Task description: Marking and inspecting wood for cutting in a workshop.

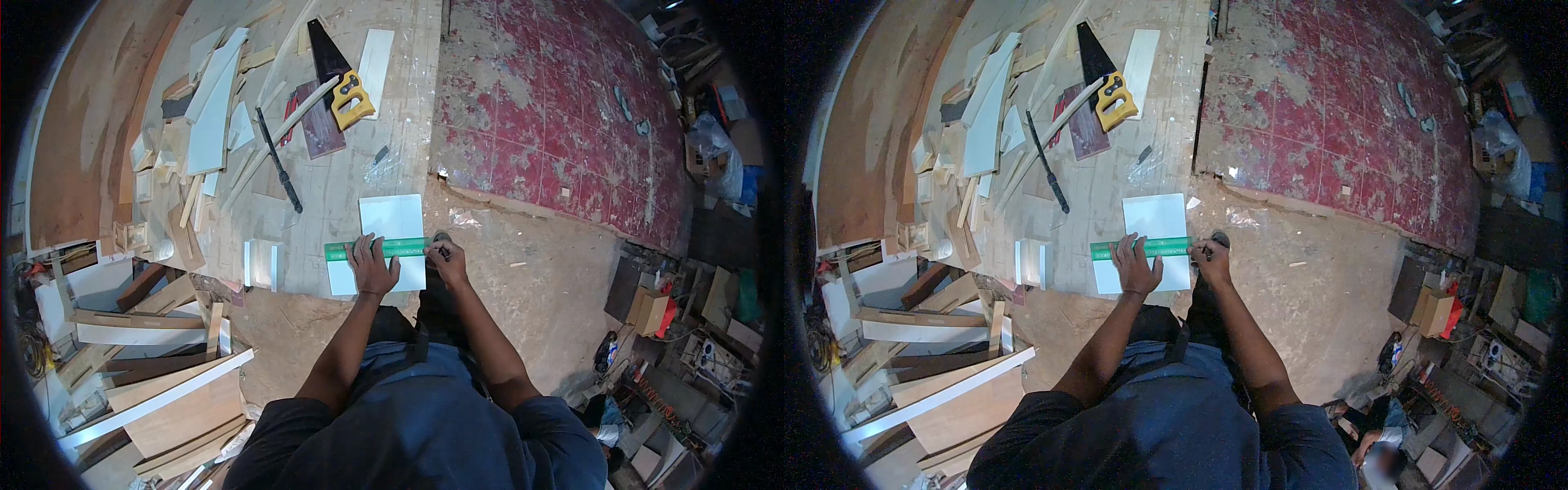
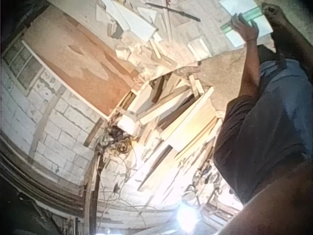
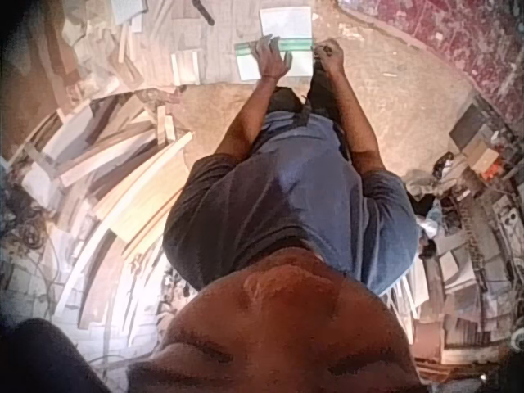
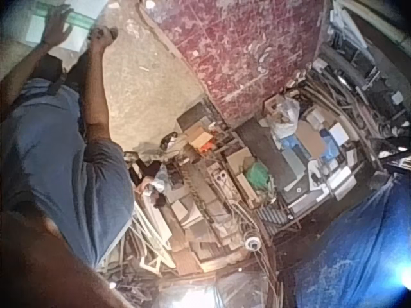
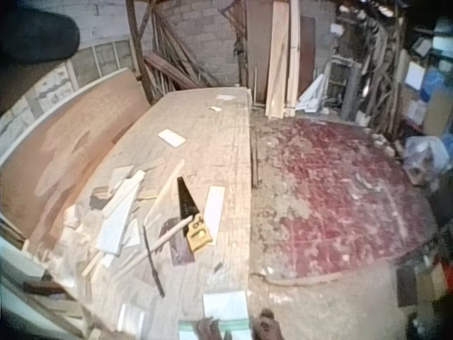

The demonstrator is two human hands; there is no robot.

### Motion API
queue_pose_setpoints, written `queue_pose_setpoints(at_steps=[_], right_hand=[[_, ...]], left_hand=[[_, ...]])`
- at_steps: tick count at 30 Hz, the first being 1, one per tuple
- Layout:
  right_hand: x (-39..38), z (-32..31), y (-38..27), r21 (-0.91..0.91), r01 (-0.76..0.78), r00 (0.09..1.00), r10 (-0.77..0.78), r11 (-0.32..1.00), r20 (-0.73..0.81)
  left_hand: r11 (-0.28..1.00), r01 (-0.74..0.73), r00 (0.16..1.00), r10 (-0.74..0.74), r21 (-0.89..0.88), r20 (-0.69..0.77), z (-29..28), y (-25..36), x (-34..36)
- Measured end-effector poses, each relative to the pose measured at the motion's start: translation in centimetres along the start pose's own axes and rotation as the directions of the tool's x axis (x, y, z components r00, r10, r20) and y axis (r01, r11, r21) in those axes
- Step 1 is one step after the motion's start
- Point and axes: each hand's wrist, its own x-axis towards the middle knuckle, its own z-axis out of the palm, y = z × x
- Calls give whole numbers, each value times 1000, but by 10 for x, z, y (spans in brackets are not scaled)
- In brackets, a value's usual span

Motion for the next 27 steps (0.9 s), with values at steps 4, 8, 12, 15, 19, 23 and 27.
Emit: queue_pose_setpoints(at_steps=[4, 8, 12, 15, 19, 23, 27], right_hand=[[-5, 17, -9, -72, 174, 983, -177, 982, -40], [-3, 19, -5, -27, 148, 984, -150, 989, -95], [-4, 19, -5, -93, 195, 975, -203, 976, -86], [-5, 22, -4, -150, 267, 950, -286, 952, -126], [-3, 21, -2, -233, 264, 942, -302, 936, -145], [-3, 24, -6, -305, 307, 930, -353, 901, -107], [-1, 22, 1, -315, 310, 924, -362, 897, -123]], left_hand=[[1000, 23, 1000, -23, 21, -9, 1, -4, -1], [999, 32, 999, -32, 13, 7, 3, -4, -1], [1000, 22, 999, -22, -2, -25, 5, -6, -2], [999, 31, 999, -31, 11, -13, 6, -6, -2], [1000, 30, 999, -30, 9, -16, 7, -6, -2], [999, 44, 999, -44, 31, 0, 8, -11, -3], [999, 40, 999, -40, 3, 24, 4, -4, -1]])
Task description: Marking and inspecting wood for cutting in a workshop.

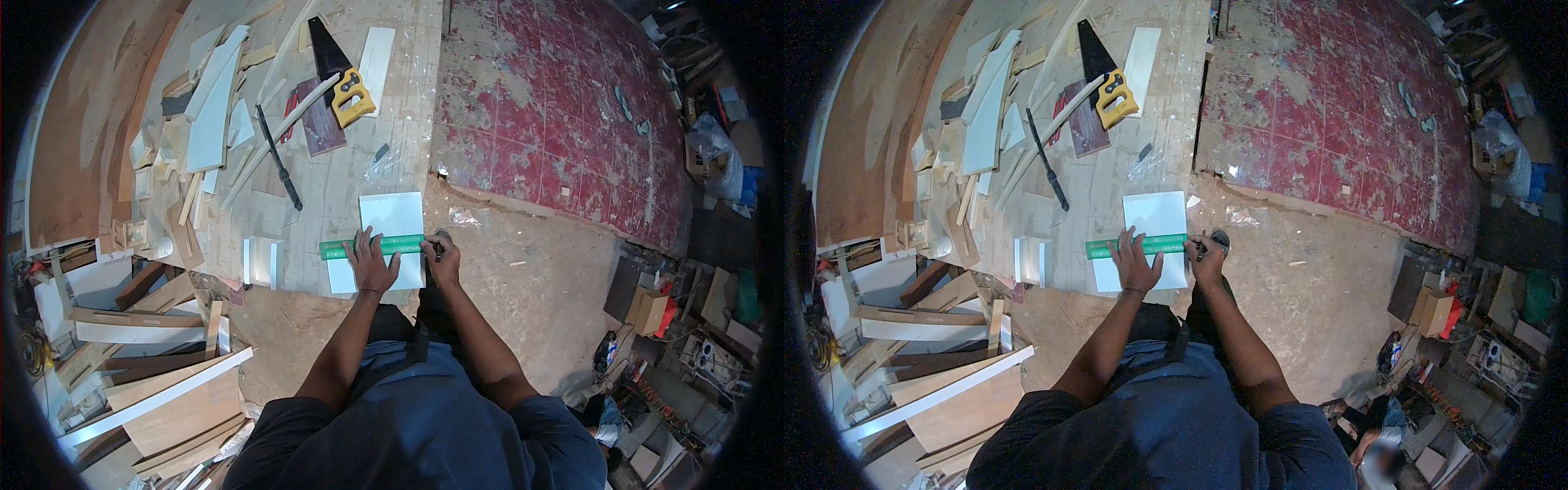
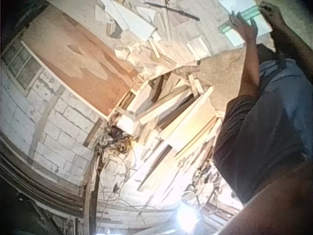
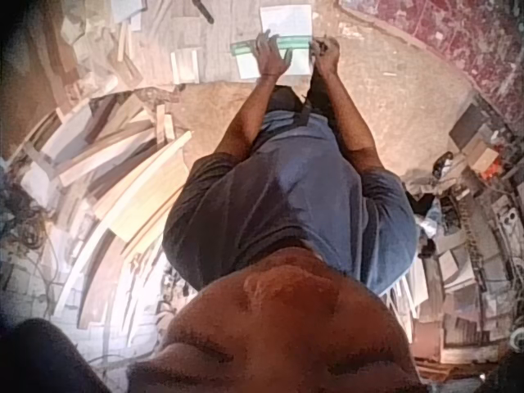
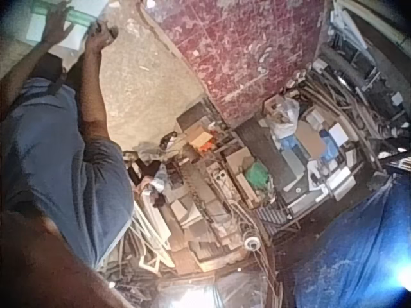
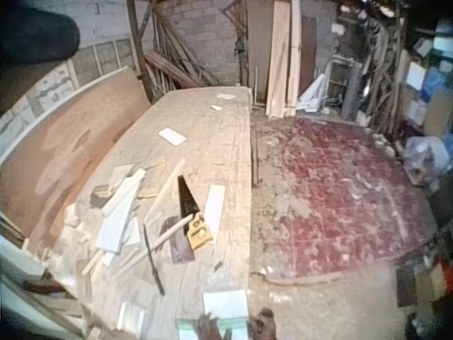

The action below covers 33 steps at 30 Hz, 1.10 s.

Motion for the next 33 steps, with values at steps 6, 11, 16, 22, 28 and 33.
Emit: queue_pose_setpoints(at_steps=[6, 11, 16, 22, 28, 33], right_hand=[[1, 0, -1, 14, -22, 1000, 22, 1000, -4], [0, -1, -9, -18, 2, 1000, -2, 1000, -7], [0, -2, -7, -2, 5, 1000, -5, 1000, -8], [2, -2, 3, 28, 12, 1000, -12, 1000, 12], [3, -2, 4, 126, -84, 995, 76, 989, 61], [3, -1, 2, 153, -130, 991, 122, 979, 62]], left_hand=[[1000, -5, 1000, 6, -18, 13, -2, 2, 2], [999, -37, 999, 37, -28, -12, 1, -2, 1], [998, -59, 998, 59, -10, 9, 0, -4, 1], [998, -68, 998, 68, 2, 6, -2, -2, 2], [998, -58, 998, 58, -2, 14, -3, -1, 3], [999, -52, 999, 52, -8, 16, -3, -2, 3]])
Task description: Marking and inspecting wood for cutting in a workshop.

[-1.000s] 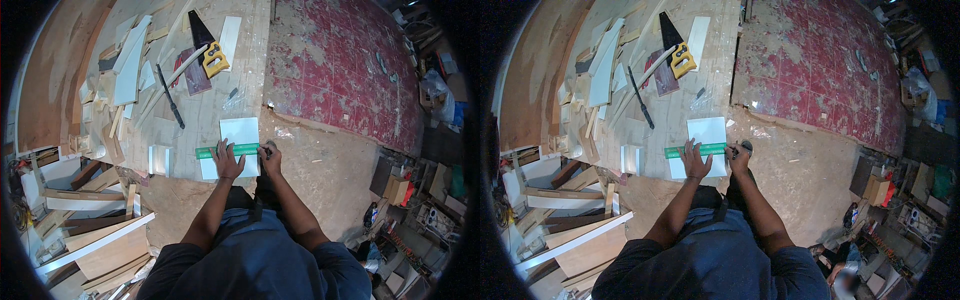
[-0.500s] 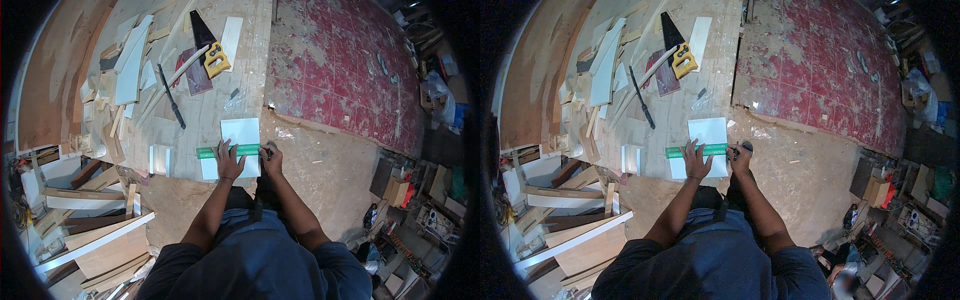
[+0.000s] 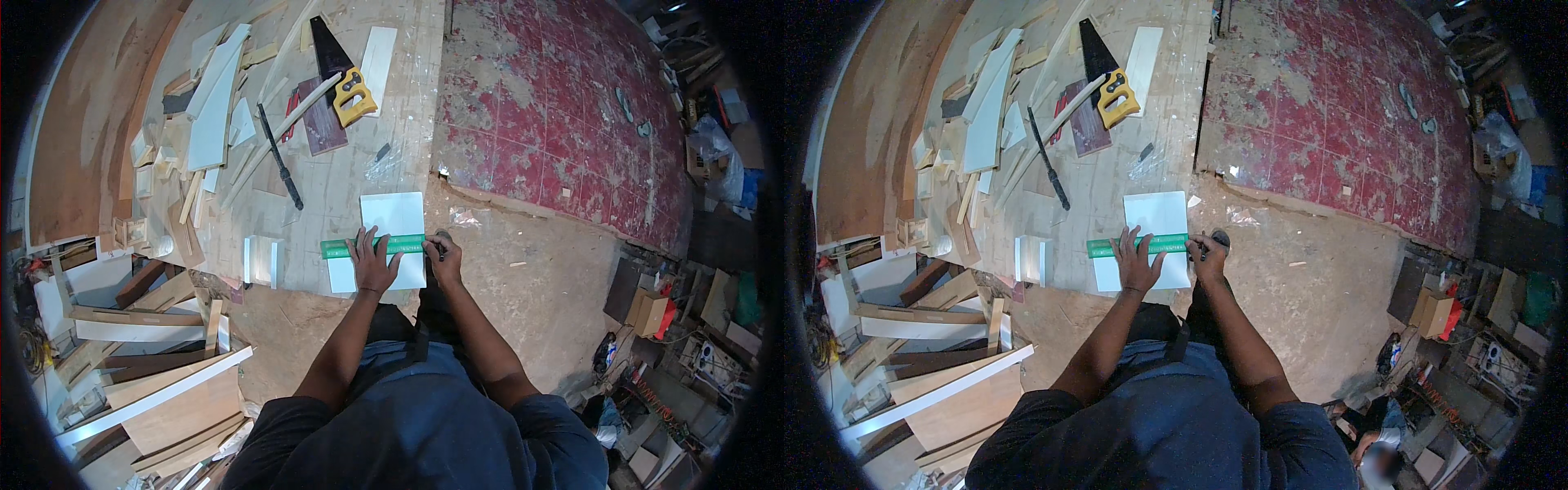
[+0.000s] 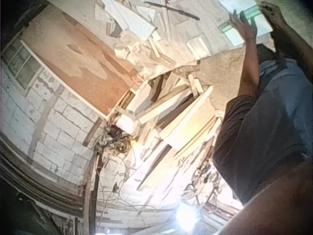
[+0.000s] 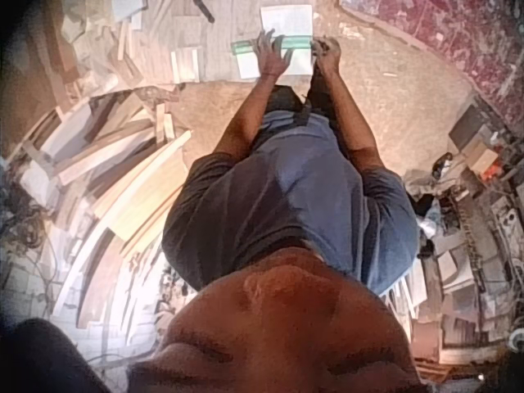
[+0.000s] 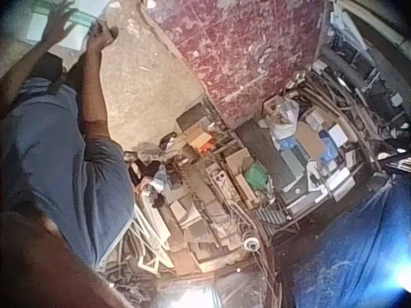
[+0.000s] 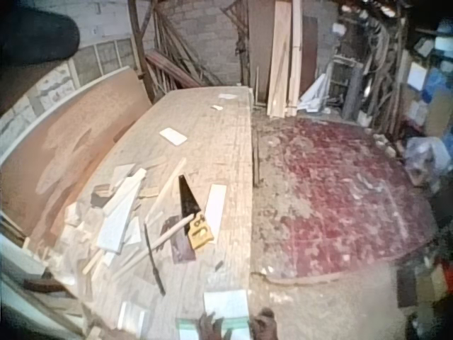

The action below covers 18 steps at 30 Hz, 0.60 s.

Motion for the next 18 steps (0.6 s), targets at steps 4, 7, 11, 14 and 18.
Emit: queue_pose_setpoints(at_steps=[4, 7, 11, 14, 18], right_hand=[[-1, 2, -5, 87, -46, 999, 45, 995, 8], [-1, 0, -3, 88, -53, 999, 52, 995, 5], [-1, 2, -2, 147, -73, 997, 71, 987, 14], [1, 2, 1, 105, -28, 1000, 29, 994, -2], [3, -2, 10, -54, 47, 998, -49, 997, -42]], left_hand=[[1000, 9, 1000, -9, 4, 8, 0, 0, 0], [1000, 9, 1000, -9, -5, 7, 0, 1, 1], [1000, 12, 1000, -12, -4, 12, 0, 0, 0], [1000, 19, 1000, -19, 4, 9, 0, 1, 0], [1000, -8, 1000, 8, 4, 5, 1, 4, 2]])
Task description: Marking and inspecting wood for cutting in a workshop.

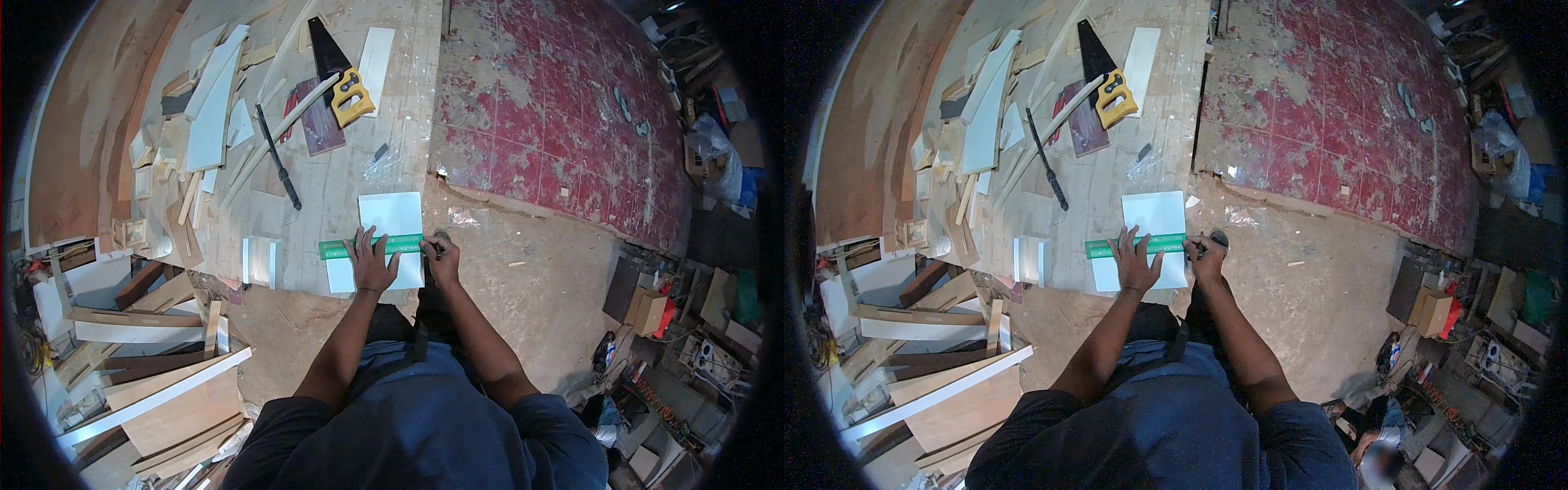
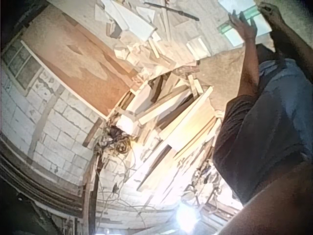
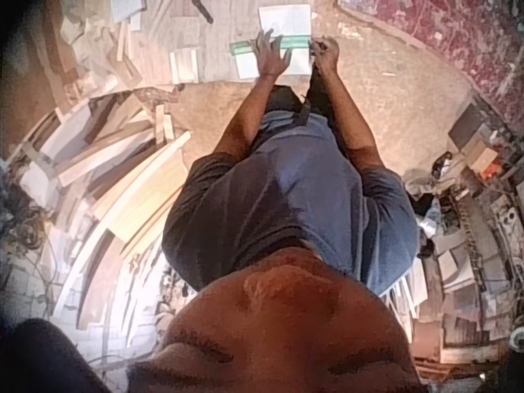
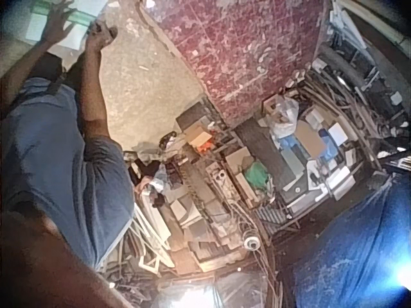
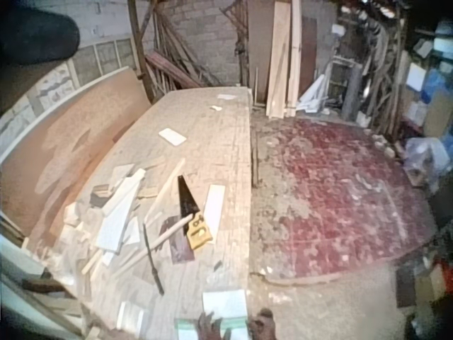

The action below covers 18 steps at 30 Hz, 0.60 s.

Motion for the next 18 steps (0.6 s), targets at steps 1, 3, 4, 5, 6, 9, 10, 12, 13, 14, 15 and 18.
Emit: queue_pose_setpoints(at_steps=[1, 3, 4, 5, 6, 9, 10, 12, 13, 14, 15, 18], right_hand=[[-2, 3, -5, 2, -1, 1000, 1, 1000, 5], [-8, 10, -15, -213, 152, 984, -167, 965, -55], [-10, 11, -17, -214, 152, 984, -167, 965, -57], [-12, 12, -19, -224, 188, 973, -212, 956, -89], [-13, 14, -20, -234, 223, 959, -256, 946, -120], [-15, 17, -20, -207, 193, 958, -230, 959, -171], [-16, 17, -20, -207, 193, 958, -230, 959, -171], [-15, 17, -20, -187, 175, 964, -207, 967, -166], [-15, 16, -20, -186, 175, 964, -207, 967, -166], [-15, 15, -20, -169, 160, 971, -186, 973, -152], [-15, 14, -20, -152, 144, 977, -165, 978, -138], [-16, 15, -23, -200, 178, 968, -207, 964, -139]], left_hand=[[1000, 5, 1000, -5, 6, 5, -1, -2, -1], [1000, 12, 1000, -13, 14, 10, -2, -5, -3], [1000, 10, 1000, -10, 12, 10, -2, -5, -3], [1000, 8, 1000, -8, 10, 9, -2, -4, -3], [1000, 8, 1000, -8, 9, 9, -2, -4, -3], [1000, 6, 1000, -6, 9, 6, -1, -4, -2], [1000, -1, 1000, 1, 12, -2, -1, -4, -3], [1000, -7, 1000, 8, 16, -9, -1, -4, -3], [1000, -5, 1000, 5, 6, -5, -1, -4, -2], [1000, -3, 1000, 3, -3, -1, -1, -5, -2], [1000, -3, 1000, 3, -3, -1, -1, -5, -2], [1000, -4, 1000, 4, -5, -1, -1, -7, -2]])
